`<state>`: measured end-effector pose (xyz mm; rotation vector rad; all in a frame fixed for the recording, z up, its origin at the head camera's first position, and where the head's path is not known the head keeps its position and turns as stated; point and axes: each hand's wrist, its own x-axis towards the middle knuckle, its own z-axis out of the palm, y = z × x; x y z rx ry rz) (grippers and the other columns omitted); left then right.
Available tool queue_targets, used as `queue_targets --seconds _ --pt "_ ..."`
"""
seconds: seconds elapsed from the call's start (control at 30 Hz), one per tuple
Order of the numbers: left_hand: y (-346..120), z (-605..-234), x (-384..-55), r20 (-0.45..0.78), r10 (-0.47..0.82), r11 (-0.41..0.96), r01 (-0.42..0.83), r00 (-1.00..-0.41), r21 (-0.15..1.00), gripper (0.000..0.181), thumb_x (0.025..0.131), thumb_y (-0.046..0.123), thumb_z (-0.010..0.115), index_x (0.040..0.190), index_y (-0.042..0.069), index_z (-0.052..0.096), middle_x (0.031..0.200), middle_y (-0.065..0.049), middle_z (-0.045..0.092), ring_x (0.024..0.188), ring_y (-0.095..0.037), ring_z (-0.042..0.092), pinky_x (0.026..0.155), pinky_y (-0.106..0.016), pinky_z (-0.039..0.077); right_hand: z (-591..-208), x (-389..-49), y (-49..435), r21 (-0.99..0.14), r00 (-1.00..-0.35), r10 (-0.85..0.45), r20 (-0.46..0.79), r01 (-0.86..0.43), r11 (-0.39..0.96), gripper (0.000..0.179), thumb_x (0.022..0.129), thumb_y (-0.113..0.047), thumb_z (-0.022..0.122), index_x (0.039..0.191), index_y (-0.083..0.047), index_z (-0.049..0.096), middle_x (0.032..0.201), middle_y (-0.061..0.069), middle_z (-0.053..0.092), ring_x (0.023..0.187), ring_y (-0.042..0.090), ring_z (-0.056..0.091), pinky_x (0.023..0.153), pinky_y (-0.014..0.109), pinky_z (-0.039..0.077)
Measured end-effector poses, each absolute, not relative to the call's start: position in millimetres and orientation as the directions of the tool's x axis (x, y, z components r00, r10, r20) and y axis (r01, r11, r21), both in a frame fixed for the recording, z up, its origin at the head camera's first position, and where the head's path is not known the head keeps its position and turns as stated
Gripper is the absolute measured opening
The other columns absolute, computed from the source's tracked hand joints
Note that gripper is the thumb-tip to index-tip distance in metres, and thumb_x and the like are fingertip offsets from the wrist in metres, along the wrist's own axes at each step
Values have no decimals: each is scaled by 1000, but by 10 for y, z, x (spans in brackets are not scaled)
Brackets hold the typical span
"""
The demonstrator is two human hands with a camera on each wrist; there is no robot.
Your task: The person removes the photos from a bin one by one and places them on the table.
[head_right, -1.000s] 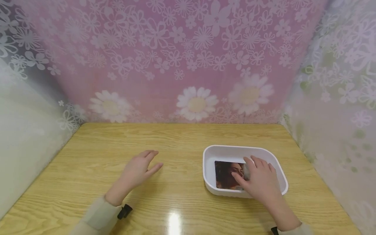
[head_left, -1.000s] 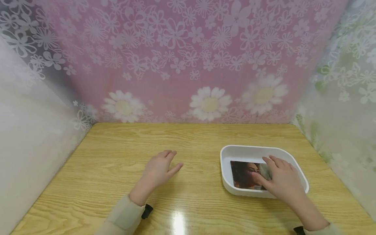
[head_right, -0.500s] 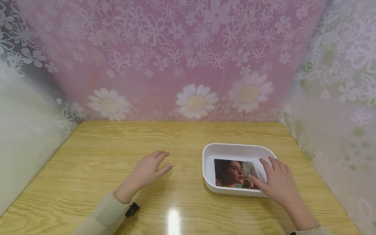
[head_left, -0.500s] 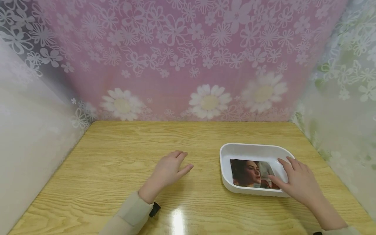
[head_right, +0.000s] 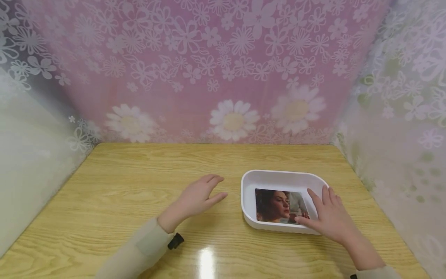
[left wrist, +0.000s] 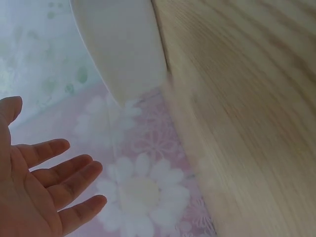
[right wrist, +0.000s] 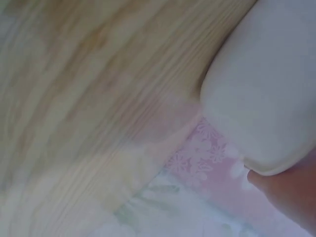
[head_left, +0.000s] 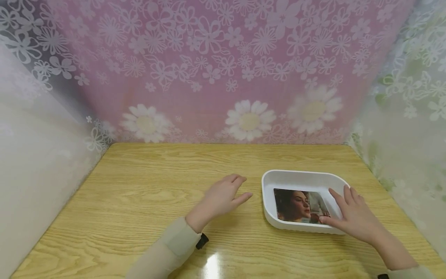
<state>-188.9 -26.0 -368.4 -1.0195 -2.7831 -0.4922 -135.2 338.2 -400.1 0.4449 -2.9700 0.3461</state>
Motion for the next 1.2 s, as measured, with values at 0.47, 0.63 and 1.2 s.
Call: queue_targets --seconds 0.47,0.63,1.2 --pt "589 -3744 -2216 111 701 620 680 -704 391 64 86 56 41 131 10 41 127 -3 43 116 -14 41 92 -27 35 -4022 -1351 3402 -143 -930 -323 175 -348 926 90 78 -48 60 134 12 23 130 45 8 125 47 -7 99 51 -7" --pt "867 -3799 -2273 63 734 622 707 -676 336 67 84 56 44 131 9 41 128 -2 43 116 -13 41 92 -23 34 -4025 -1333 3419 -137 -938 -314 149 -334 933 93 77 -49 60 133 14 20 131 44 6 125 47 -7 99 51 -7" --pt "1225 -4012 -2304 -196 700 695 718 -687 -31 70 64 72 54 109 19 54 98 7 55 90 -6 52 75 -23 43 -4065 -1316 3435 -105 -934 -312 177 -333 937 89 81 -47 57 134 14 19 131 43 9 126 41 -11 100 48 -9"
